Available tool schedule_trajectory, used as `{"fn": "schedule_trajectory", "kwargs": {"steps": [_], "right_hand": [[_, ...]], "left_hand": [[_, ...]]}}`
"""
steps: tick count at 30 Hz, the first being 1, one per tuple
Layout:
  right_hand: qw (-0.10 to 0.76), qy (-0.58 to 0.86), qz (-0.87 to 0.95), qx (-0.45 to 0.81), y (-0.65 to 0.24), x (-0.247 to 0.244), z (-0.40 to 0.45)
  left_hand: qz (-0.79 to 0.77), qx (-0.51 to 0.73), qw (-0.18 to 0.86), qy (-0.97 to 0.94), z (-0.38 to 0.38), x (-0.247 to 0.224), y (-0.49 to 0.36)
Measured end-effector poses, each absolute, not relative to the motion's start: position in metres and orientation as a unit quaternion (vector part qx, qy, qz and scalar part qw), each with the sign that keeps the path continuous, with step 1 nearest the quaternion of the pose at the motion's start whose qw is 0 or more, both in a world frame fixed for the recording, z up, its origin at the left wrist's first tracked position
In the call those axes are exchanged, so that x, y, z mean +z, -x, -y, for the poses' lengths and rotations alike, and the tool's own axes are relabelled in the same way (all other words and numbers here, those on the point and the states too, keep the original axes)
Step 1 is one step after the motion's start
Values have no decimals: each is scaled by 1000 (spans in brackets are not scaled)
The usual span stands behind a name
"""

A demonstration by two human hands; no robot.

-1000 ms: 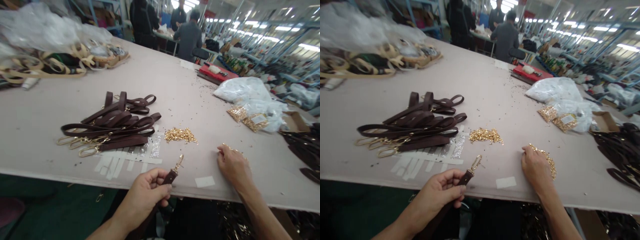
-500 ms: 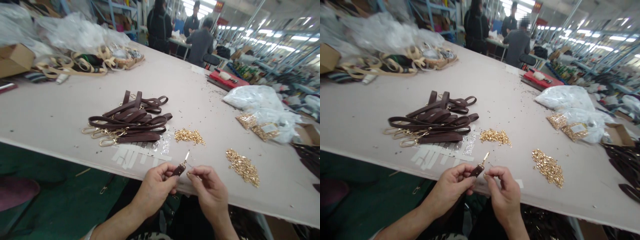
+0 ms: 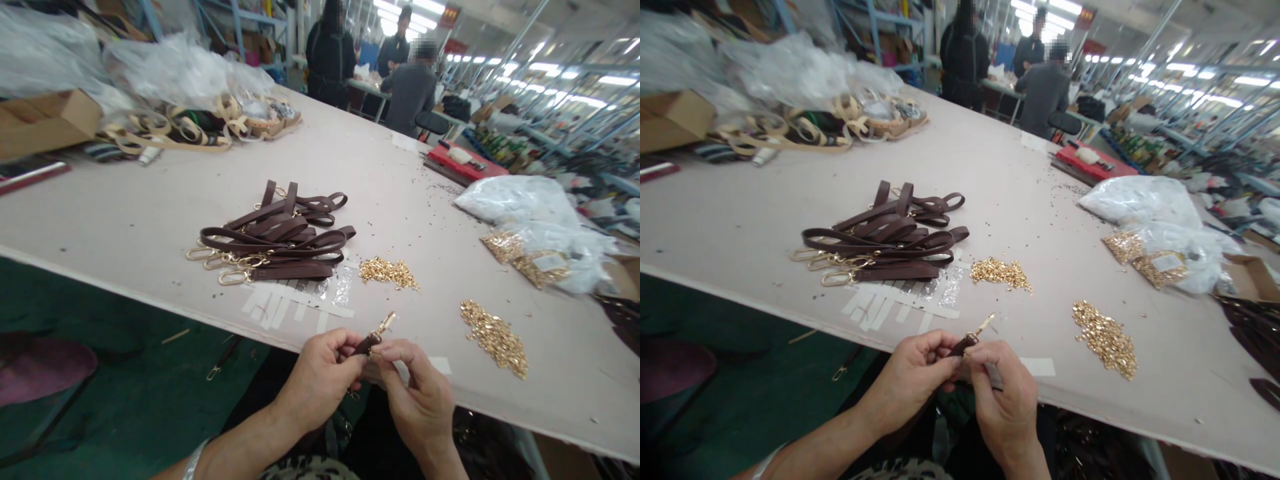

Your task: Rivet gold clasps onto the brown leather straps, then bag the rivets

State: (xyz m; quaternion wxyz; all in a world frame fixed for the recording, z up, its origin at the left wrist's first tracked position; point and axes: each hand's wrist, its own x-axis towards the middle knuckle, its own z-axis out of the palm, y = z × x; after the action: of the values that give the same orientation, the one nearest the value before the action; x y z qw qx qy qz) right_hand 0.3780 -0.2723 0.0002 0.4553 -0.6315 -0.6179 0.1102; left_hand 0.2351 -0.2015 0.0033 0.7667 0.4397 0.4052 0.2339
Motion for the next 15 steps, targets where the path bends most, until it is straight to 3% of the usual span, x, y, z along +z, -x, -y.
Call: {"fn": "schedule_trajectory", "kwargs": {"steps": [8,15], "right_hand": [[489,645,580,96,-367,-7,277],[599,661,344,293,-360,-4,276]], "left_hand": [[-384,275,691,-548,203,6,-233],[-368,336,570,-654,213,7,-232]]}}
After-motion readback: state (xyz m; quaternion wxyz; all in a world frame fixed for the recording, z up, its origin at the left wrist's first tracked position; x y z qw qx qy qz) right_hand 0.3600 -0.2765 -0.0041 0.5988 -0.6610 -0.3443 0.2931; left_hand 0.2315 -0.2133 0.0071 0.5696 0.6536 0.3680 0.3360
